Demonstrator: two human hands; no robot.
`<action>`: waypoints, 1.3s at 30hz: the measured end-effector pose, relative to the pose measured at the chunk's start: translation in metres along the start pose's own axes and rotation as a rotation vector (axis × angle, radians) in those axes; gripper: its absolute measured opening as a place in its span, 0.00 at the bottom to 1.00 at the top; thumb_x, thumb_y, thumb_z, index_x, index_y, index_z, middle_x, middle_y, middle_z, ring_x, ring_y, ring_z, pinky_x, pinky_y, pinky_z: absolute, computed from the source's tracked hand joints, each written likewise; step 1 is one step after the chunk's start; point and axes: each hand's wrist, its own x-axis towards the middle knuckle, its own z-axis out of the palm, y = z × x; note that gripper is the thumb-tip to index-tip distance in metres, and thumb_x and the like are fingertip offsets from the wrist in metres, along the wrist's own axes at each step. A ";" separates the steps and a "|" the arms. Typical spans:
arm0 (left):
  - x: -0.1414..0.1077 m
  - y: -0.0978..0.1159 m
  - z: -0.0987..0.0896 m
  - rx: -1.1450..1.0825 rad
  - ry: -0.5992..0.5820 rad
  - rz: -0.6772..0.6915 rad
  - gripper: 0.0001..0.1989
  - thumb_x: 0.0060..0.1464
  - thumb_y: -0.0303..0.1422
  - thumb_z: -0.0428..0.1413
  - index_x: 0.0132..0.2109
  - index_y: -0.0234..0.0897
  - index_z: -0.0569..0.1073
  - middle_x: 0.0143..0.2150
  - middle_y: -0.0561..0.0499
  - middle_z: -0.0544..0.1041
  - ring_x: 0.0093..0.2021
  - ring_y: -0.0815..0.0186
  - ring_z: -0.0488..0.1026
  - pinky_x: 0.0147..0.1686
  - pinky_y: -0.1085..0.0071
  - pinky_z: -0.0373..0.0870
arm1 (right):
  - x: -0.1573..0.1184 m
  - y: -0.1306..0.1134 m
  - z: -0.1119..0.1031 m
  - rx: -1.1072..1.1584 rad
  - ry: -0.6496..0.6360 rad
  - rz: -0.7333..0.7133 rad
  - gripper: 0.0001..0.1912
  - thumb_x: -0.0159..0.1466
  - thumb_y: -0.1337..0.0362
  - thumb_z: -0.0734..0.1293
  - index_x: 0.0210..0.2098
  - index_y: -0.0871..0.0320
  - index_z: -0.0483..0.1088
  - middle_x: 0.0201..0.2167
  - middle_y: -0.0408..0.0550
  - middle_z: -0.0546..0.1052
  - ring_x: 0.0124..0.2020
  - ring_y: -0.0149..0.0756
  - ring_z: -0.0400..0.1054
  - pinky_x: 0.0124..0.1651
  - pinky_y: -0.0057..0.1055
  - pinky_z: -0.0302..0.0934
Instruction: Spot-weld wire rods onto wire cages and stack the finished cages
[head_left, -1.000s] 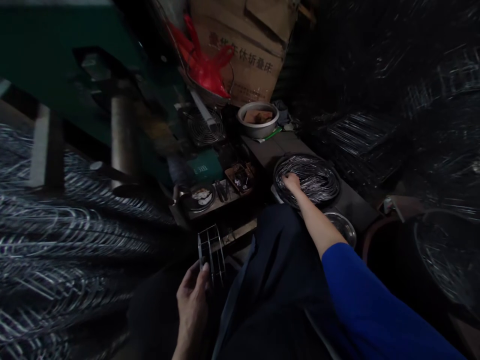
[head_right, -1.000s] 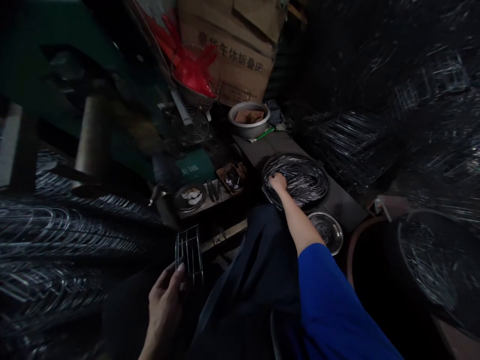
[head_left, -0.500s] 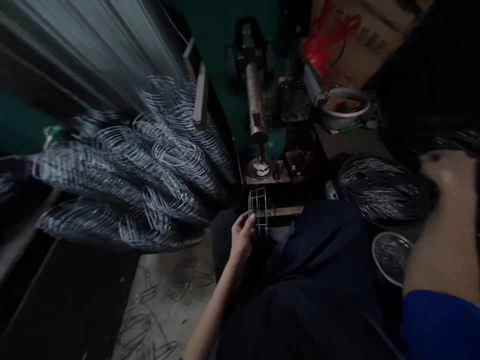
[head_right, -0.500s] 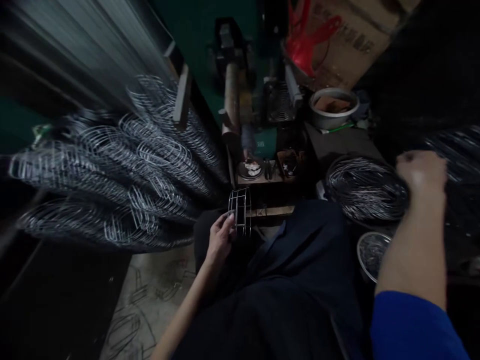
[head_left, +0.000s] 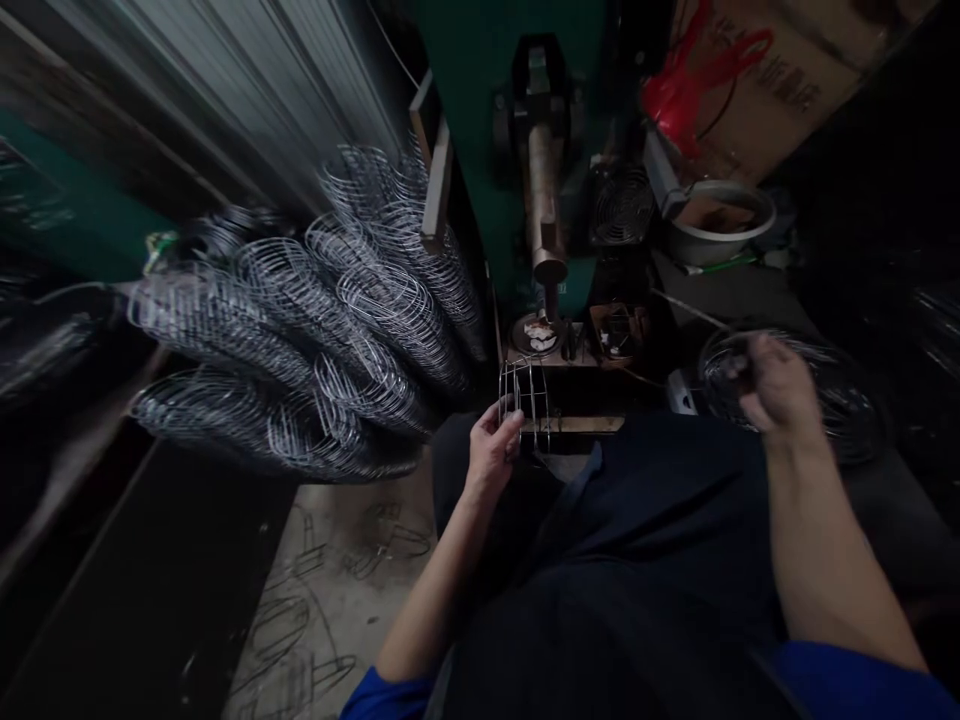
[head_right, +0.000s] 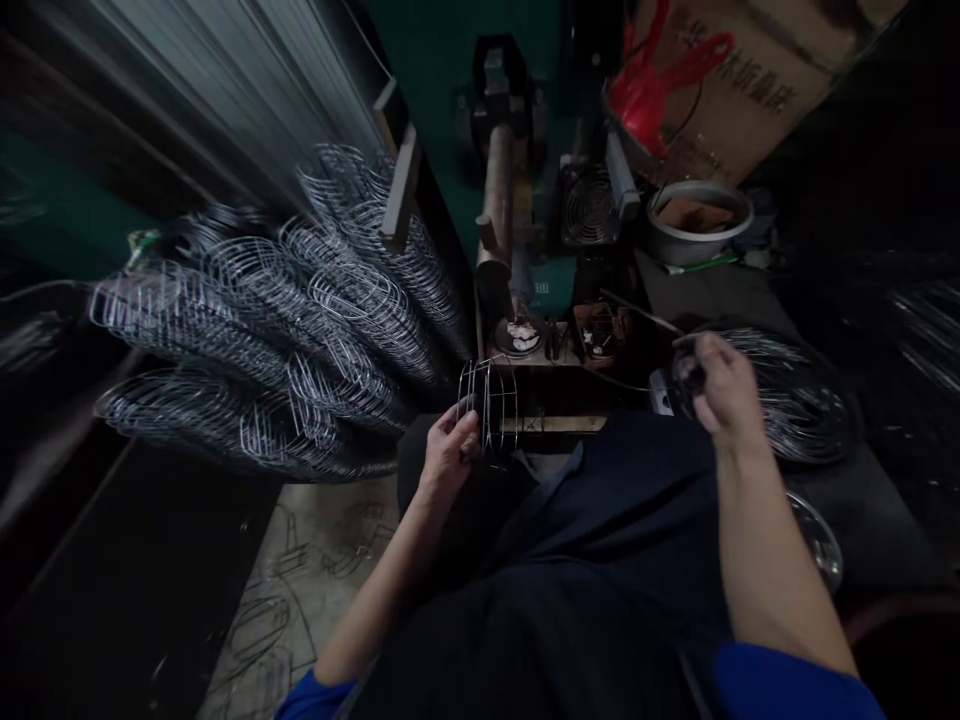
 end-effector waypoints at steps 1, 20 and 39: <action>0.000 0.001 0.000 0.016 -0.004 0.002 0.31 0.39 0.37 0.72 0.51 0.33 0.73 0.22 0.63 0.61 0.15 0.81 0.51 0.15 0.80 0.45 | -0.005 0.012 0.006 -0.022 -0.050 0.042 0.28 0.47 0.38 0.77 0.28 0.57 0.73 0.19 0.41 0.65 0.21 0.28 0.56 0.24 0.29 0.50; 0.001 0.014 0.017 0.043 0.039 0.082 0.34 0.40 0.35 0.72 0.55 0.32 0.73 0.27 0.60 0.64 0.17 0.82 0.53 0.15 0.80 0.47 | -0.052 0.031 0.086 -0.504 -0.369 -0.137 0.26 0.58 0.45 0.71 0.19 0.57 0.61 0.19 0.39 0.59 0.24 0.29 0.54 0.29 0.30 0.48; 0.058 0.010 0.044 0.092 0.101 0.159 0.37 0.36 0.40 0.74 0.55 0.34 0.76 0.29 0.58 0.64 0.23 0.78 0.58 0.22 0.78 0.56 | 0.024 0.061 0.129 -0.514 -0.487 -0.219 0.25 0.57 0.45 0.71 0.19 0.57 0.62 0.20 0.40 0.63 0.24 0.31 0.56 0.30 0.29 0.51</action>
